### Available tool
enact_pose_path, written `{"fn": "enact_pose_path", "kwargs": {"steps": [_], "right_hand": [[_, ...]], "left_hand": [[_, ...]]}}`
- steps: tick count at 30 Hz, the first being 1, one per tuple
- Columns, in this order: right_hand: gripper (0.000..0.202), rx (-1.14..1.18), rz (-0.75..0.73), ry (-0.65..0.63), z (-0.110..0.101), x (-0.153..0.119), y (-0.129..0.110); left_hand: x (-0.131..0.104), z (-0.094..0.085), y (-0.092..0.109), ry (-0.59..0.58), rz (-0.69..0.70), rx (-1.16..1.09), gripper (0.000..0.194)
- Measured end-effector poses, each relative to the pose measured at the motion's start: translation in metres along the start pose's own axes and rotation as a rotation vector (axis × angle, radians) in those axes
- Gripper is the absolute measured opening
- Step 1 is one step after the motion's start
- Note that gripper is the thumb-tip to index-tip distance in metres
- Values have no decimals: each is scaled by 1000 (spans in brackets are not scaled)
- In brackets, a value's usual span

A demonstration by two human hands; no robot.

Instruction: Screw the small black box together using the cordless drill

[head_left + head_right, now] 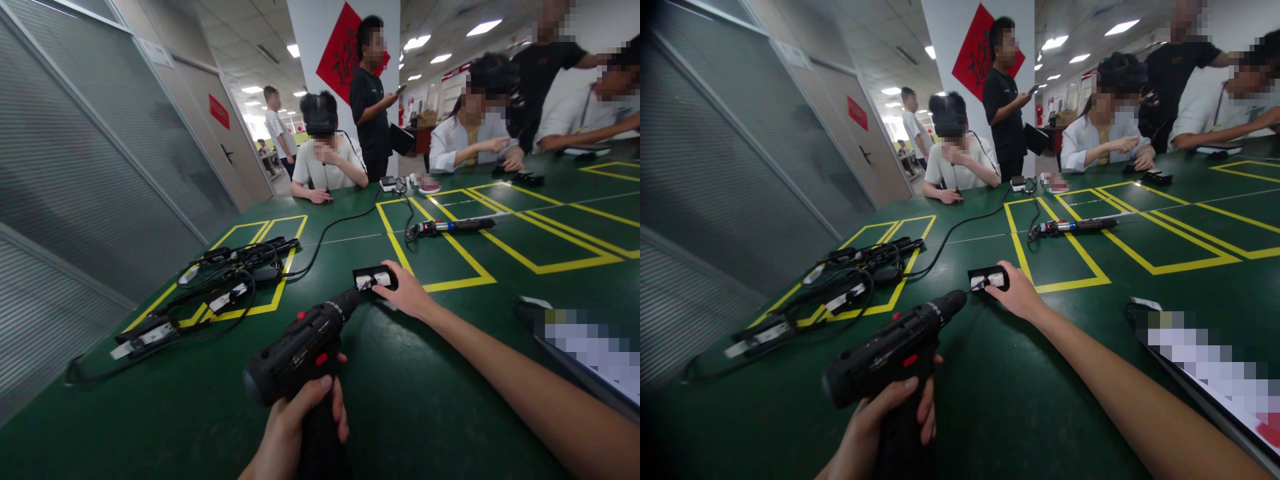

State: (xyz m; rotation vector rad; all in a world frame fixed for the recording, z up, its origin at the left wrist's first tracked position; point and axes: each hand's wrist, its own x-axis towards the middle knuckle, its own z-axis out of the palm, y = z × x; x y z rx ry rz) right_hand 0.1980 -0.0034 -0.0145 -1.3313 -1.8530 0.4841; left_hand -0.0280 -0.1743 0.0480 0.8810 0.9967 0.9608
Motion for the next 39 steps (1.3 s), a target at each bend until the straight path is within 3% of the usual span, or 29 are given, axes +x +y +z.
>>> {"fn": "enact_pose_path", "kwargs": {"steps": [20,39], "right_hand": [[52,-7,-6,-2,-2,0,-4],[50,-23,-20,-12,-2,-2,-4]], "left_hand": [[0,0,-1,16,-9,-3,33],[-1,2,0,-14,-21,-33,20]]}}
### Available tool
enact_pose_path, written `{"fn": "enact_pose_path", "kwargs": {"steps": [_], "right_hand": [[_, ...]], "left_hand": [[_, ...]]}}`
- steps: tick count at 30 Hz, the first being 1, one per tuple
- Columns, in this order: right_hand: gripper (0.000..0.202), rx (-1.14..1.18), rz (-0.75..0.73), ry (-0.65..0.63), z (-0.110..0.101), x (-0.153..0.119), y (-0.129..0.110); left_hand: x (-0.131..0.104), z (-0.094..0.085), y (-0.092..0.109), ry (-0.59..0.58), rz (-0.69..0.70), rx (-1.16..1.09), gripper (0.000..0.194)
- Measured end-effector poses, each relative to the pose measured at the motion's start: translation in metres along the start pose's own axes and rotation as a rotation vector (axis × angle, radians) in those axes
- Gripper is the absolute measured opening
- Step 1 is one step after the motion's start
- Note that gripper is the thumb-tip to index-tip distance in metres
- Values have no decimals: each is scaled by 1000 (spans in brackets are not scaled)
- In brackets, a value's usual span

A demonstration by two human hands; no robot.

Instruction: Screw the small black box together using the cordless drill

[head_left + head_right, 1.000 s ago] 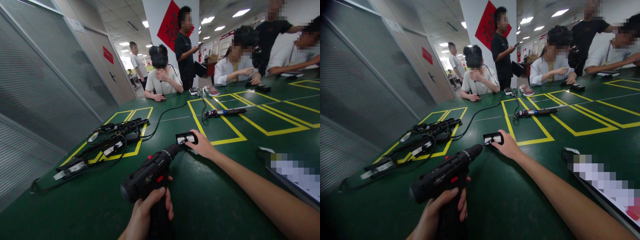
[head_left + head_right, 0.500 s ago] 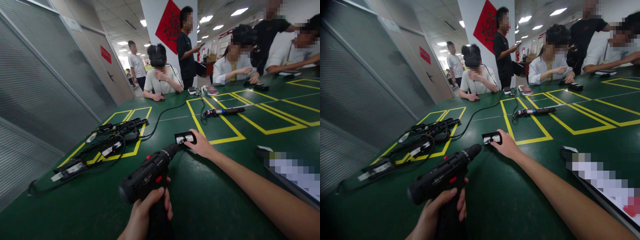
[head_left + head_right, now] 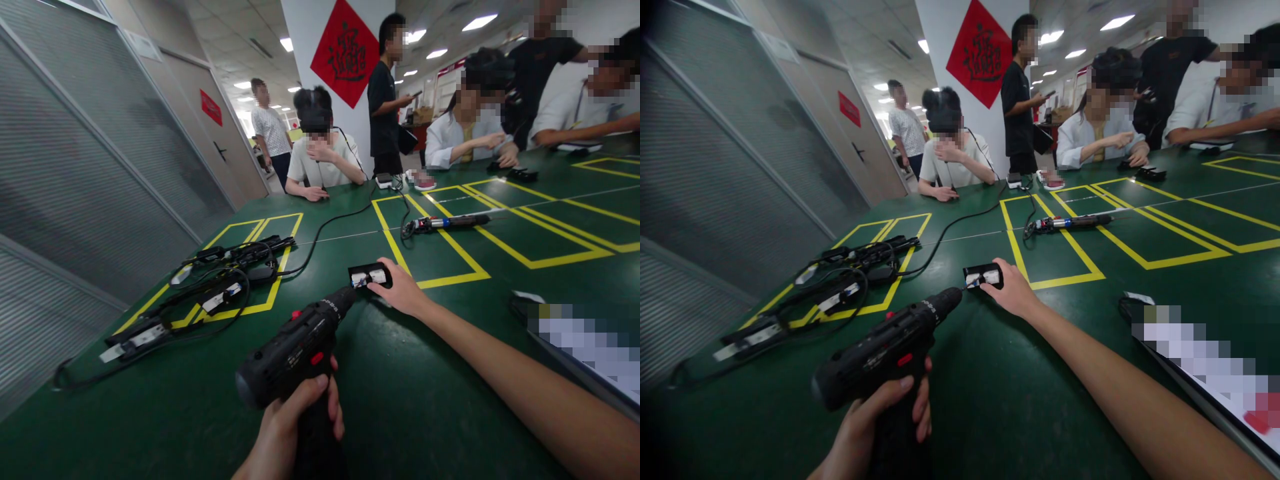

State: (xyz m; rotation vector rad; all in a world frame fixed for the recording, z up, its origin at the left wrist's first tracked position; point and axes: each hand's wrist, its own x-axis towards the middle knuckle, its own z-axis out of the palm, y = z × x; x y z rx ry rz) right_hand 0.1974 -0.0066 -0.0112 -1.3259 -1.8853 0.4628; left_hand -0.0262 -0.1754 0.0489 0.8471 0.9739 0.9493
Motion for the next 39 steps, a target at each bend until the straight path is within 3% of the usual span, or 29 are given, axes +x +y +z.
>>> {"fn": "enact_pose_path", "kwargs": {"steps": [24,39], "right_hand": [[49,-14,-6,11,0,0,0],[50,-21,-18,14,1,0,1]], "left_hand": [[-1,2,3,22,12,53,26],[2,-3,-1,-23,12,18,21]]}}
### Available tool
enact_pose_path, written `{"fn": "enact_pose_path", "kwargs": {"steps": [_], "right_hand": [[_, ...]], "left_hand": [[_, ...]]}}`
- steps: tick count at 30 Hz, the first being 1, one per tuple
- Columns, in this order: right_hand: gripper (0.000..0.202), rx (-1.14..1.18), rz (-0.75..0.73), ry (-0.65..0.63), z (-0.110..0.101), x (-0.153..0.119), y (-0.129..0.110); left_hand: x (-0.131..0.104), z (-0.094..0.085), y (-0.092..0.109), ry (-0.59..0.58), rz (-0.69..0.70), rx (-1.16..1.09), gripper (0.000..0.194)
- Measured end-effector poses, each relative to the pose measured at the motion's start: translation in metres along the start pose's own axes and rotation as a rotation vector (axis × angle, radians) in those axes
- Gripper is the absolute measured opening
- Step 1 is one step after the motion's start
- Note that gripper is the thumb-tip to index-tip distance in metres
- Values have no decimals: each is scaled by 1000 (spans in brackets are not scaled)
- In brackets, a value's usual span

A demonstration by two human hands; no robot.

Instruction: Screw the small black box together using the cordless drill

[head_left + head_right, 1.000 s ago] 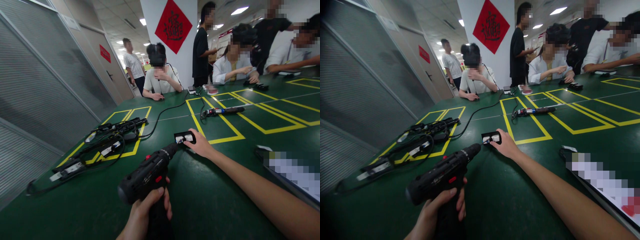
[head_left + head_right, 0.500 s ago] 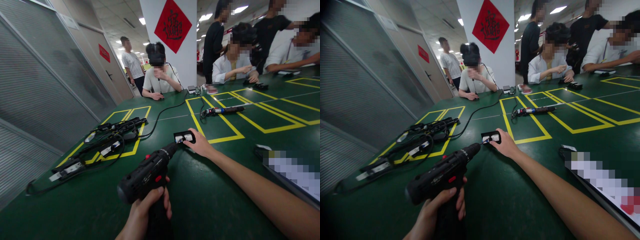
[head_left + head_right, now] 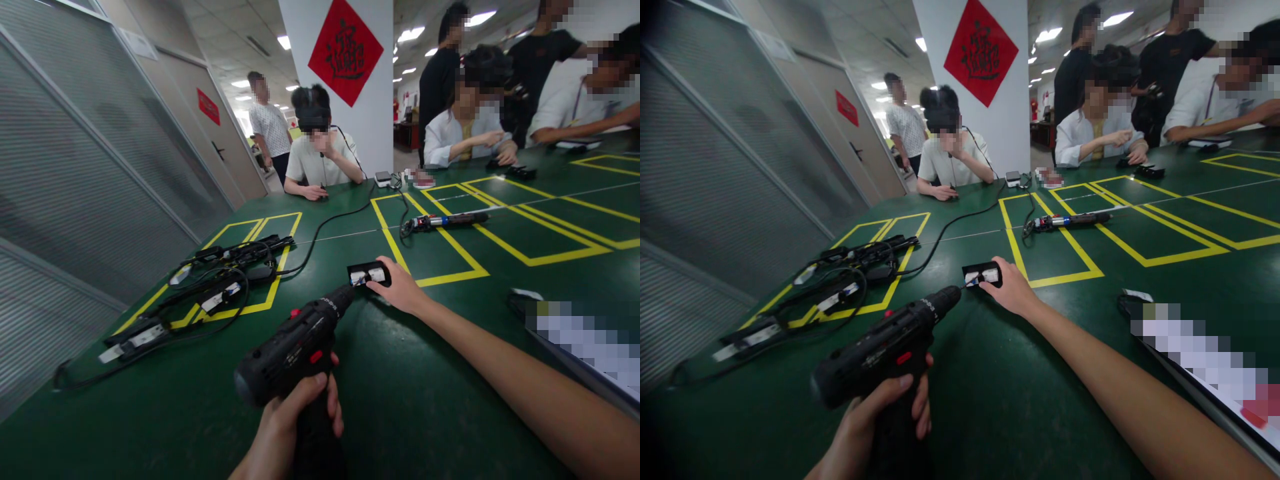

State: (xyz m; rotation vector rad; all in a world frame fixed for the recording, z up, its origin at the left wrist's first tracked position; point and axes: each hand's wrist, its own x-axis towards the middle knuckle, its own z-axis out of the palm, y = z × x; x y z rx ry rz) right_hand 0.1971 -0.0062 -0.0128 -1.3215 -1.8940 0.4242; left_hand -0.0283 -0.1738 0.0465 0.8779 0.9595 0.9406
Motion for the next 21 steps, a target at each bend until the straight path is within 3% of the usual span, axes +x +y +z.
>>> {"fn": "enact_pose_path", "kwargs": {"steps": [15,21], "right_hand": [[48,3,11,-19,-2,1,-1],[49,10,26,-22,-3,1,-4]], "left_hand": [[-1,3,4,18,4,49,24],[-1,4,5,40,-7,64,36]]}}
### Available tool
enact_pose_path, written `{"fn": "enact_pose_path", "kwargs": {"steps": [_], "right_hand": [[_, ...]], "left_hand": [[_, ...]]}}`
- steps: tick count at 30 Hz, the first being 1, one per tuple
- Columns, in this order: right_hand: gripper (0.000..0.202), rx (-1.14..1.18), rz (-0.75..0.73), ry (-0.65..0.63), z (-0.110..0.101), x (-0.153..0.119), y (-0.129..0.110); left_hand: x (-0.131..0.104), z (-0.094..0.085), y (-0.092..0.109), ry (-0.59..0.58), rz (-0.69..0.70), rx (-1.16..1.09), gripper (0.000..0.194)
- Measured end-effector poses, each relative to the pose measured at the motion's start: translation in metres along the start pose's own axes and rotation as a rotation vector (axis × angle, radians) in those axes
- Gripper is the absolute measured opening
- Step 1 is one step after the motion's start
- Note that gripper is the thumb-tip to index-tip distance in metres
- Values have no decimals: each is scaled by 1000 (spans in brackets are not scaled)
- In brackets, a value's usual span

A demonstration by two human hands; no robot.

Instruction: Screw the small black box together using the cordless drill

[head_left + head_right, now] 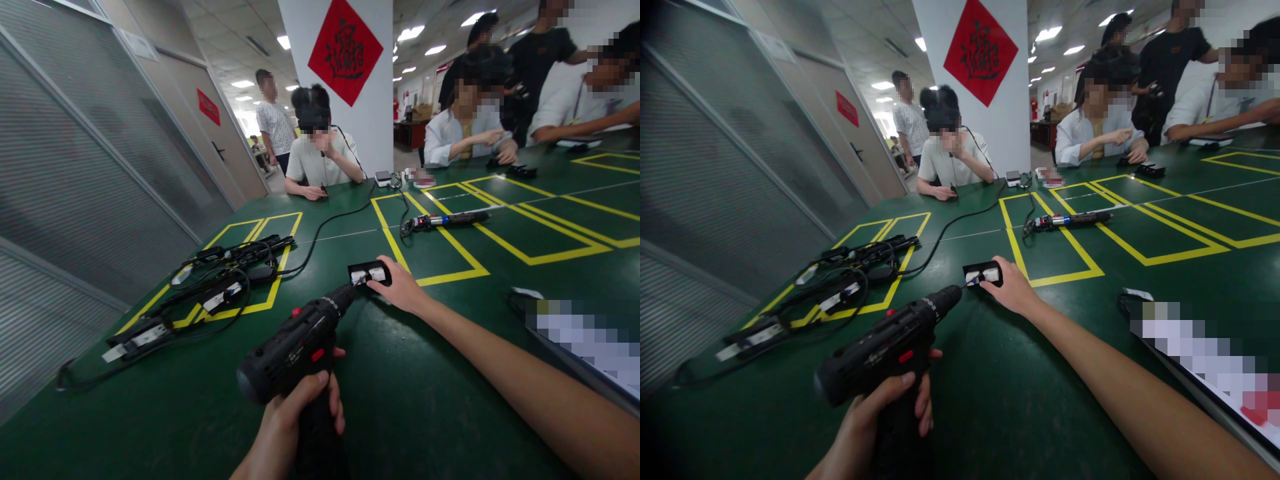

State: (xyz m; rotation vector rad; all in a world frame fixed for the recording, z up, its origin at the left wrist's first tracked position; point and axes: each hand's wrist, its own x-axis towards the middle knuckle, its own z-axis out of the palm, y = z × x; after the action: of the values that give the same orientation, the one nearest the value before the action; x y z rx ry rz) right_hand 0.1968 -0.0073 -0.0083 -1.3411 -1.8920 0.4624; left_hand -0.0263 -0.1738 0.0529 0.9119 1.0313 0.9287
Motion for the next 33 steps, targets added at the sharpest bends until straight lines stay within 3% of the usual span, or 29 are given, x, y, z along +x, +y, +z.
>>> {"fn": "enact_pose_path", "kwargs": {"steps": [5,14,33], "right_hand": [[49,0,-4,10,1,0,0],[52,-4,-3,15,1,0,1],[51,3,-4,15,2,0,3]], "left_hand": [[1,-2,-2,12,-21,-16,44],[-3,4,4,-11,-10,4,19],[-1,3,3,3,-2,29,18]]}}
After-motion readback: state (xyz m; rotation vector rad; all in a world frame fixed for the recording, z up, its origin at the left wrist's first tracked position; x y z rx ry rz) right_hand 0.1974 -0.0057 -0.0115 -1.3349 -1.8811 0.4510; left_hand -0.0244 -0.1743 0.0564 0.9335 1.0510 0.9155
